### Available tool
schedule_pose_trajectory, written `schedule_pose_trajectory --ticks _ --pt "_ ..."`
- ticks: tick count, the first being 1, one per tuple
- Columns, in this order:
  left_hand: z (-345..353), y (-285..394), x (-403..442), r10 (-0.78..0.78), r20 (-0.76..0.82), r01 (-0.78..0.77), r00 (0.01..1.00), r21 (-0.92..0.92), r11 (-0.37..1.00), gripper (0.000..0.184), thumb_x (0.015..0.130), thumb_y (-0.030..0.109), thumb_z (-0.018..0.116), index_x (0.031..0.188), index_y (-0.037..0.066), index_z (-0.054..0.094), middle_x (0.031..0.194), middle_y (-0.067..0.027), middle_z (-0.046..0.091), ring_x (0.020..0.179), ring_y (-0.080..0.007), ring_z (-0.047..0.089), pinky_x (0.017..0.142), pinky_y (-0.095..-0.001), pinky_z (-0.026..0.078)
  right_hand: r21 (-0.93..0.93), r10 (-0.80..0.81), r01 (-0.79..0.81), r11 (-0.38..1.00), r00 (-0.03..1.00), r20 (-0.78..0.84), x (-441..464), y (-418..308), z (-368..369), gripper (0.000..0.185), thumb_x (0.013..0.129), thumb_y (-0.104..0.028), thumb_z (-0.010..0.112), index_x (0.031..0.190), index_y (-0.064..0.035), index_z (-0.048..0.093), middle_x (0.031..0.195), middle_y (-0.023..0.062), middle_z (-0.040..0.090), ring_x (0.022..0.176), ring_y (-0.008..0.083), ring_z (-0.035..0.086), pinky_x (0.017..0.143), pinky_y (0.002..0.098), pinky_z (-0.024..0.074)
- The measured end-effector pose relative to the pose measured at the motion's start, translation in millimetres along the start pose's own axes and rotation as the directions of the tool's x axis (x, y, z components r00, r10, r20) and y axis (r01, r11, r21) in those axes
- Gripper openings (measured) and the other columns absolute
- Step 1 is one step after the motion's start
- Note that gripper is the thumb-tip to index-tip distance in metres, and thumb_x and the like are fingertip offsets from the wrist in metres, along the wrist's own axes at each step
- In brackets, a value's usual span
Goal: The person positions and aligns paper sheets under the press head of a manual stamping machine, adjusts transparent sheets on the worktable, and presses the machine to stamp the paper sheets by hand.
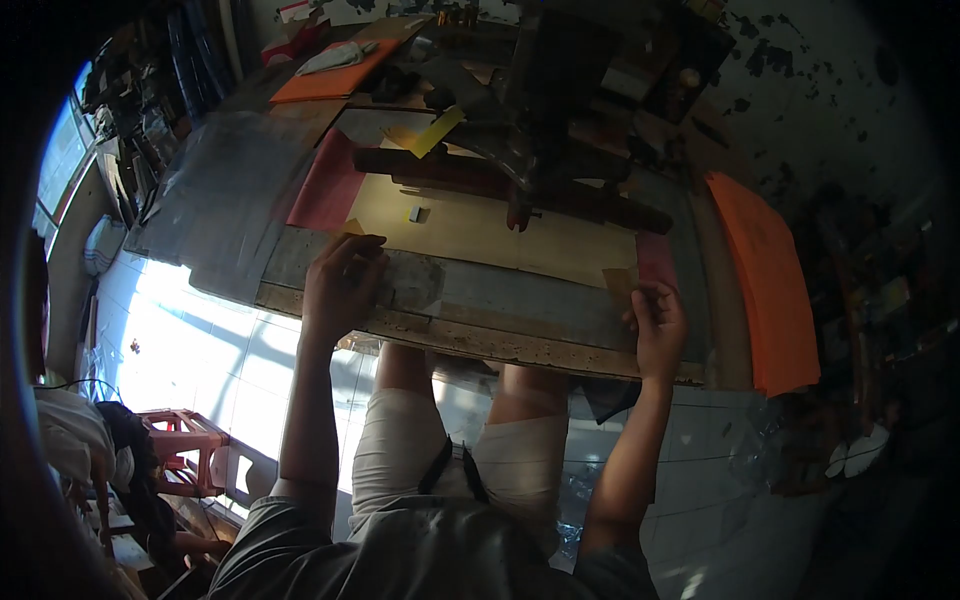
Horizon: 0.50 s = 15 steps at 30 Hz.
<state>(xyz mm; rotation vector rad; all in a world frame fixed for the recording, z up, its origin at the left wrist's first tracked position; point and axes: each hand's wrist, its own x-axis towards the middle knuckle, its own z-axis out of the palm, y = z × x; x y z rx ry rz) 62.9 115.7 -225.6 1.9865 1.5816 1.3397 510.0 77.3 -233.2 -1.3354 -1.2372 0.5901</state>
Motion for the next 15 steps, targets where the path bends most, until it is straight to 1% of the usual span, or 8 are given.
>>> schedule_pose_trajectory --ticks 3,6,9,12,15 --pt "-0.3 -0.1 -0.4 0.014 0.014 -0.015 1.000 0.026 1.000 0.025 0.092 0.024 0.080 0.111 0.008 0.078 0.110 -0.0094 0.077 0.106 -0.0332 0.073 0.099 -0.0460 0.055 0.036 -0.015 0.015 0.999 1.000 0.003 -0.3 2.3 -1.6 0.021 0.107 -0.017 0.074 0.120 -0.0025 0.067 0.101 0.0035 0.075 0.074 0.0081 0.065 0.064 0.0239 0.0460" --pt "-3.6 -0.3 -0.9 0.113 0.048 -0.118 0.992 0.110 0.987 0.034 0.090 0.032 0.084 0.116 0.010 0.079 0.116 -0.0084 0.076 0.115 -0.0321 0.070 0.108 -0.0475 0.049 0.088 -0.035 0.034 0.995 0.999 0.006 -0.5 6.4 -4.4 0.018 0.107 -0.017 0.074 0.116 -0.0042 0.065 0.100 0.0042 0.075 0.073 0.0086 0.065 0.064 0.0240 0.0461" --pt "-11.9 11.7 -1.5 0.229 0.128 -0.245 0.965 0.120 0.962 0.043 0.088 0.032 0.085 0.124 0.011 0.079 0.126 -0.0091 0.075 0.129 -0.0328 0.065 0.116 -0.0486 0.044 0.133 -0.047 0.040 0.990 0.998 0.046 -1.5 4.8 -6.1 0.016 0.107 -0.017 0.073 0.114 -0.0056 0.063 0.100 0.0055 0.076 0.072 0.0093 0.065 0.063 0.0244 0.0467" --pt "-9.2 9.7 -0.4 0.303 0.191 -0.335 0.934 0.163 0.928 0.048 0.086 0.036 0.085 0.127 0.012 0.078 0.131 -0.0085 0.073 0.131 -0.0322 0.063 0.118 -0.0482 0.042 0.151 -0.056 0.044 0.988 0.996 0.076 -1.8 4.9 -6.1 0.016 0.108 -0.016 0.073 0.114 -0.0061 0.062 0.100 0.0070 0.077 0.071 0.0100 0.066 0.063 0.0247 0.0473" --pt "-9.5 16.3 3.0 0.349 0.211 -0.373 0.913 0.087 0.924 0.047 0.086 0.035 0.086 0.127 0.013 0.078 0.132 -0.0086 0.073 0.131 -0.0316 0.063 0.118 -0.0483 0.042 0.164 -0.062 0.047 0.985 0.994 0.090 -1.8 6.5 -7.3 0.016 0.108 -0.016 0.072 0.115 -0.0063 0.061 0.101 0.0076 0.078 0.071 0.0103 0.067 0.063 0.0247 0.0480"
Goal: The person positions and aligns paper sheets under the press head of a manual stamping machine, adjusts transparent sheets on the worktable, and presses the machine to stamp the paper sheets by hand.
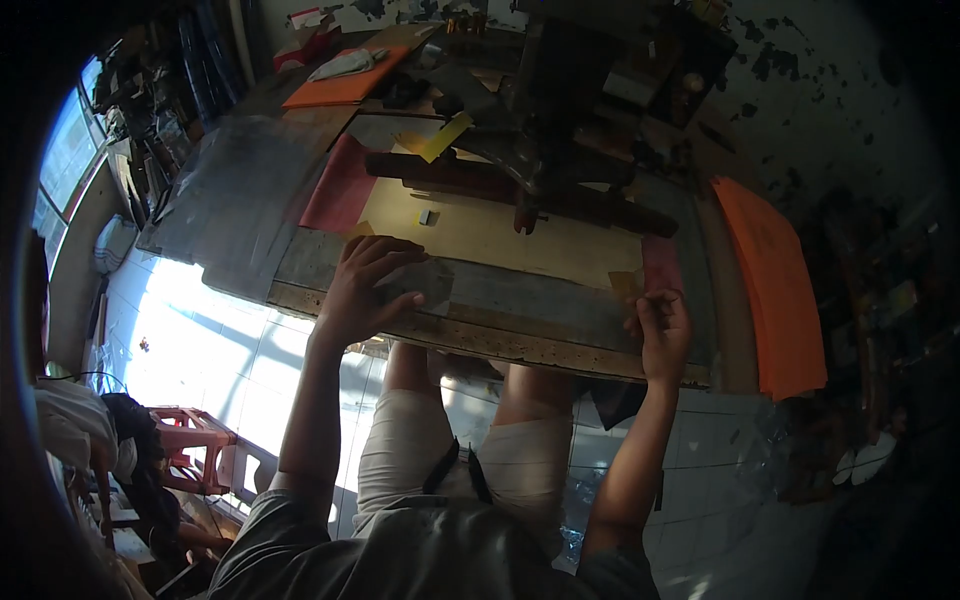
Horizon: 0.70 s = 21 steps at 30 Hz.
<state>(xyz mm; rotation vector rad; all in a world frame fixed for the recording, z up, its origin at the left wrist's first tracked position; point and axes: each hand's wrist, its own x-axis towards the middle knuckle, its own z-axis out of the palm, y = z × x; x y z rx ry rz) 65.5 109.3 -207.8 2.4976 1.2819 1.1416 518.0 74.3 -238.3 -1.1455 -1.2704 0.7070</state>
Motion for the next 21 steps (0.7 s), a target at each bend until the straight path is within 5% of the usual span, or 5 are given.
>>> schedule_pose_trajectory --ticks 6,9,15,21 --pt "30.7 12.4 11.1 0.006 -0.023 -0.010 1.000 -0.195 0.981 0.029 0.091 0.026 0.086 0.115 0.010 0.080 0.119 -0.0072 0.077 0.127 -0.0296 0.065 0.116 -0.0440 0.044 0.022 0.018 -0.019 1.000 1.000 0.013 -2.3 -4.5 0.5 0.017 0.108 -0.016 0.072 0.116 -0.0065 0.061 0.101 0.0081 0.078 0.073 0.0111 0.069 0.065 0.0249 0.0504" --pt "38.5 17.2 11.2 -0.210 -0.016 0.188 0.978 -0.385 0.904 0.020 0.095 0.024 0.082 0.103 0.006 0.078 0.102 -0.0100 0.078 0.112 -0.0290 0.072 0.105 -0.0423 0.051 0.027 0.029 -0.030 0.999 0.999 0.027 -3.4 -4.1 1.4 0.019 0.107 -0.015 0.072 0.119 -0.0053 0.062 0.102 0.0080 0.078 0.075 0.0115 0.070 0.067 0.0256 0.0521" --pt "36.1 7.8 -3.3 -0.434 0.055 0.361 0.899 -0.653 0.666 0.022 0.102 0.023 0.077 0.108 0.002 0.079 0.106 -0.0099 0.080 0.100 -0.0186 0.075 0.093 -0.0344 0.057 -0.071 0.074 -0.066 0.995 0.990 0.116 -4.8 -7.7 4.9 0.027 0.106 -0.014 0.074 0.128 -0.0014 0.067 0.105 0.0081 0.078 0.081 0.0116 0.071 0.071 0.0264 0.0547" --pt "28.9 14.7 -2.3 -0.423 0.102 0.361 0.900 -0.717 0.596 0.023 0.107 0.022 0.071 0.115 0.001 0.076 0.110 -0.0047 0.079 0.102 -0.0124 0.072 0.094 -0.0315 0.056 -0.116 0.078 -0.062 0.991 0.987 0.139 -7.1 -9.5 7.3 0.028 0.105 -0.013 0.075 0.129 -0.0003 0.068 0.105 0.0085 0.079 0.084 0.0112 0.070 0.076 0.0275 0.0548"
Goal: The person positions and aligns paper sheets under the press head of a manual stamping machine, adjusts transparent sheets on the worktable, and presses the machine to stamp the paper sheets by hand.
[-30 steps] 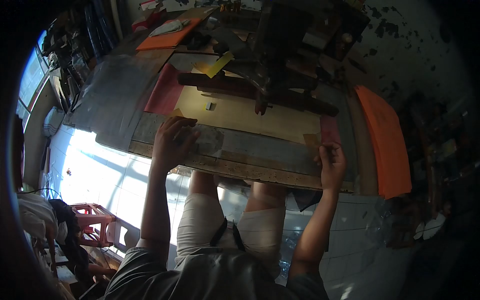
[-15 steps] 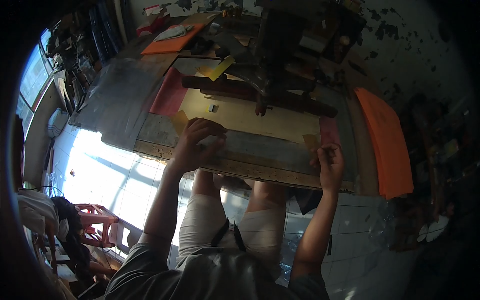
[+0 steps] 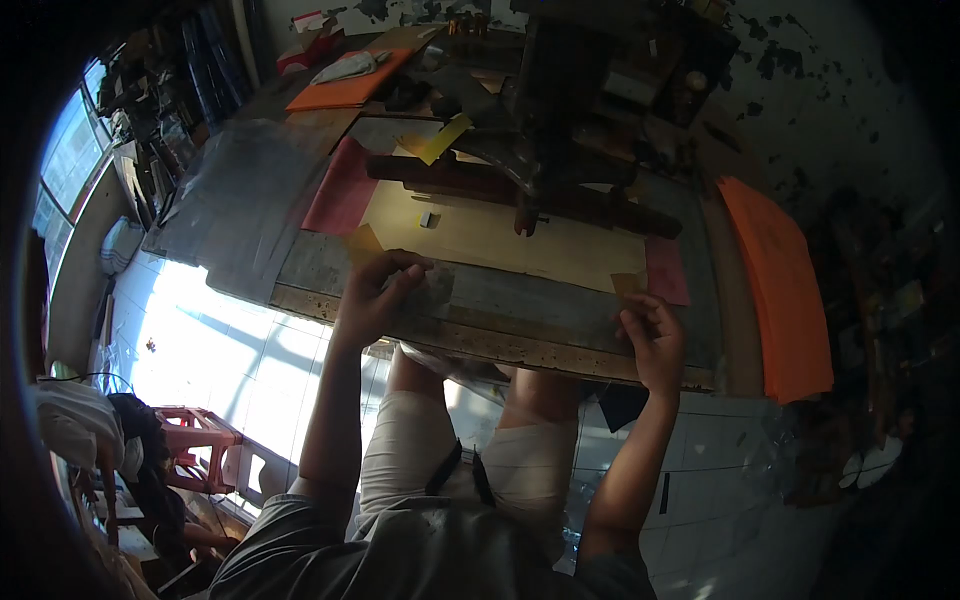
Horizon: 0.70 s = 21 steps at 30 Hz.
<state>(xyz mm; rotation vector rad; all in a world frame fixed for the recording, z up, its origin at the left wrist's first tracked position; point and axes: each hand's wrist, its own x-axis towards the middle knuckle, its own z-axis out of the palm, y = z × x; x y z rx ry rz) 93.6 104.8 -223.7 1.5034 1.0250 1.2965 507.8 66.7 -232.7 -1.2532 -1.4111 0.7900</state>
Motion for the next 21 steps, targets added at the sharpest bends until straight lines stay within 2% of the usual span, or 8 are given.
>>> schedule_pose_trajectory --ticks 6,13,18,21 --pt "-4.4 -11.4 0.3 -0.029 0.037 0.031 0.999 -0.060 0.998 0.025 0.106 0.023 0.074 0.112 -0.001 0.074 0.100 -0.0037 0.077 0.097 -0.0097 0.070 0.091 -0.0292 0.056 -0.021 0.012 -0.012 1.000 1.000 0.007 -0.8 0.5 -0.4 0.026 0.105 -0.012 0.074 0.128 0.0000 0.069 0.105 0.0083 0.079 0.084 0.0113 0.070 0.078 0.0276 0.0544" --pt "-4.0 -9.3 1.3 -0.035 0.045 0.038 0.998 -0.061 0.997 0.024 0.106 0.023 0.073 0.112 0.000 0.073 0.101 -0.0035 0.077 0.098 -0.0091 0.069 0.091 -0.0289 0.055 -0.060 -0.006 0.007 0.998 1.000 0.015 1.1 -3.6 -1.0 0.024 0.106 -0.011 0.073 0.127 0.0000 0.070 0.103 0.0076 0.079 0.084 0.0110 0.071 0.079 0.0273 0.0544" --pt "-4.2 -6.3 -0.7 -0.020 0.016 0.021 1.000 -0.051 0.998 0.023 0.108 0.024 0.070 0.111 0.001 0.072 0.103 -0.0041 0.077 0.099 -0.0095 0.069 0.092 -0.0297 0.054 -0.099 0.011 -0.008 0.995 0.999 0.031 0.0 -7.8 1.5 0.027 0.105 -0.016 0.075 0.127 -0.0016 0.070 0.098 0.0054 0.077 0.084 0.0103 0.069 0.079 0.0271 0.0524" --pt "-6.4 -5.9 -4.3 0.035 -0.024 -0.038 0.999 -0.170 0.985 0.019 0.109 0.020 0.067 0.109 0.000 0.068 0.100 -0.0054 0.075 0.097 -0.0120 0.070 0.091 -0.0310 0.055 -0.113 -0.001 0.007 0.994 0.998 0.055 -0.2 -6.3 -1.7 0.028 0.105 -0.017 0.075 0.127 -0.0012 0.070 0.096 0.0048 0.076 0.084 0.0102 0.069 0.080 0.0271 0.0523"
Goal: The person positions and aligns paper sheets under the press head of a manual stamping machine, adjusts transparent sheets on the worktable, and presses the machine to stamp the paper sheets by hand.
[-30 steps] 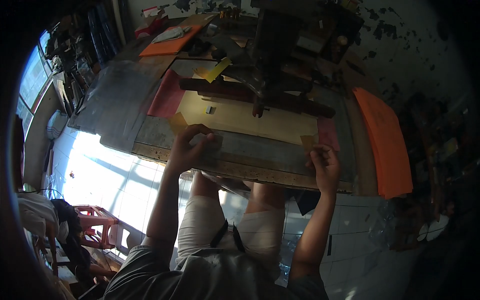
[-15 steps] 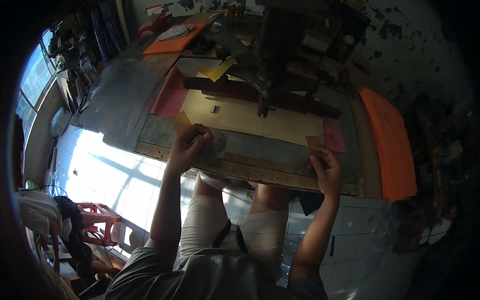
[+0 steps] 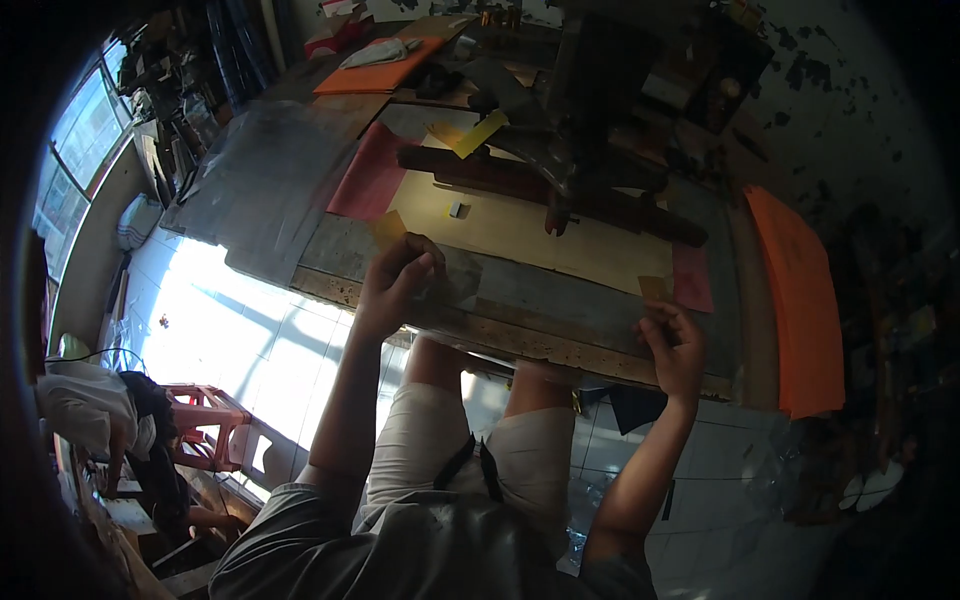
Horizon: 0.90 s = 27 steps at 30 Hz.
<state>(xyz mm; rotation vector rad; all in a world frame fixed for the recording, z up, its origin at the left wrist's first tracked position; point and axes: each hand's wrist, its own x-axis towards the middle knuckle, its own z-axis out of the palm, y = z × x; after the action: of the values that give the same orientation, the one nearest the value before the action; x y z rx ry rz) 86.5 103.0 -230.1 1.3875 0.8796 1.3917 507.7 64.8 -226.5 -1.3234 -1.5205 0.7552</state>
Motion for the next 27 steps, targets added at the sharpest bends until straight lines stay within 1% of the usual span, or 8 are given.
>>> schedule_pose_trajectory --ticks 3,6,8,12,17,20,22,27 --pt "-10.8 -2.9 -12.1 0.083 -0.040 -0.090 0.996 -0.217 0.972 0.014 0.109 0.014 0.064 0.106 0.000 0.063 0.097 -0.0075 0.074 0.096 -0.0161 0.072 0.089 -0.0332 0.057 0.024 -0.030 0.030 0.999 1.000 -0.003 0.0 3.7 -0.6 0.028 0.105 -0.017 0.075 0.127 -0.0012 0.071 0.096 0.0051 0.077 0.083 0.0093 0.070 0.080 0.0262 0.0530" --pt "-40.1 1.2 -54.9 0.094 -0.105 -0.114 0.990 -0.203 0.972 0.012 0.109 0.010 0.062 0.105 -0.001 0.062 0.097 -0.0101 0.073 0.093 -0.0194 0.074 0.088 -0.0352 0.059 0.016 -0.020 0.020 1.000 1.000 -0.006 -0.7 2.9 -0.7 0.027 0.105 -0.018 0.074 0.127 -0.0011 0.072 0.095 0.0051 0.078 0.083 0.0084 0.069 0.080 0.0258 0.0529" --pt "-72.5 -1.1 -89.3 0.082 -0.216 -0.106 0.973 -0.103 0.989 0.014 0.107 0.014 0.062 0.105 0.000 0.063 0.092 -0.0115 0.071 0.081 -0.0202 0.071 0.077 -0.0355 0.058 0.017 -0.009 0.009 1.000 1.000 0.010 2.5 2.8 0.5 0.028 0.106 -0.019 0.074 0.127 -0.0013 0.071 0.095 0.0045 0.076 0.083 0.0087 0.067 0.080 0.0262 0.0521" --pt "-151.4 1.5 -153.7 0.007 -0.461 0.065 0.887 0.140 0.988 0.019 0.110 0.017 0.062 0.111 -0.002 0.064 0.090 -0.0099 0.069 0.072 -0.0188 0.069 0.070 -0.0319 0.057 0.032 0.003 -0.004 0.999 1.000 0.028 1.0 5.0 -0.8 0.031 0.107 -0.023 0.073 0.128 -0.0008 0.070 0.095 0.0042 0.074 0.084 0.0090 0.065 0.082 0.0265 0.0508" --pt "-236.1 -56.3 -215.7 -0.137 -0.810 0.370 0.571 0.104 0.923 0.033 0.113 0.025 0.059 0.130 -0.002 0.065 0.105 -0.0149 0.075 0.085 -0.0226 0.077 0.076 -0.0340 0.059 -0.018 -0.028 0.029 0.999 0.999 0.015 4.1 5.8 -1.9 0.029 0.108 -0.021 0.071 0.128 -0.0007 0.071 0.096 0.0045 0.075 0.085 0.0084 0.066 0.083 0.0260 0.0520" --pt "-270.1 -123.6 -242.9 -0.218 -0.875 0.368 0.432 -0.050 0.929 0.038 0.115 0.026 0.054 0.139 -0.003 0.060 0.114 -0.0180 0.077 0.095 -0.0267 0.080 0.079 -0.0356 0.062 -0.015 -0.019 0.019 1.000 1.000 -0.019 3.5 11.3 -2.0 0.031 0.109 -0.024 0.071 0.129 -0.0011 0.071 0.097 0.0042 0.075 0.086 0.0085 0.066 0.084 0.0258 0.0521" --pt "-288.5 -173.5 -258.8 -0.240 -0.876 0.339 0.417 -0.095 0.936 0.039 0.117 0.024 0.050 0.144 -0.003 0.056 0.123 -0.0213 0.077 0.103 -0.0304 0.080 0.083 -0.0396 0.064 -0.007 -0.010 0.010 1.000 1.000 -0.025 1.7 17.4 -3.9 0.032 0.109 -0.025 0.072 0.130 -0.0014 0.071 0.098 0.0039 0.076 0.088 0.0086 0.066 0.084 0.0256 0.0520" --pt "-299.1 -242.0 -258.1 -0.357 -0.877 0.249 0.322 -0.286 0.925 0.042 0.117 0.025 0.053 0.149 -0.001 0.048 0.132 -0.0244 0.073 0.114 -0.0374 0.078 0.091 -0.0488 0.066 -0.024 -0.026 0.026 0.999 1.000 -0.002 4.3 25.2 -10.0 0.032 0.109 -0.025 0.071 0.132 -0.0020 0.071 0.100 0.0036 0.076 0.089 0.0083 0.067 0.084 0.0258 0.0525"
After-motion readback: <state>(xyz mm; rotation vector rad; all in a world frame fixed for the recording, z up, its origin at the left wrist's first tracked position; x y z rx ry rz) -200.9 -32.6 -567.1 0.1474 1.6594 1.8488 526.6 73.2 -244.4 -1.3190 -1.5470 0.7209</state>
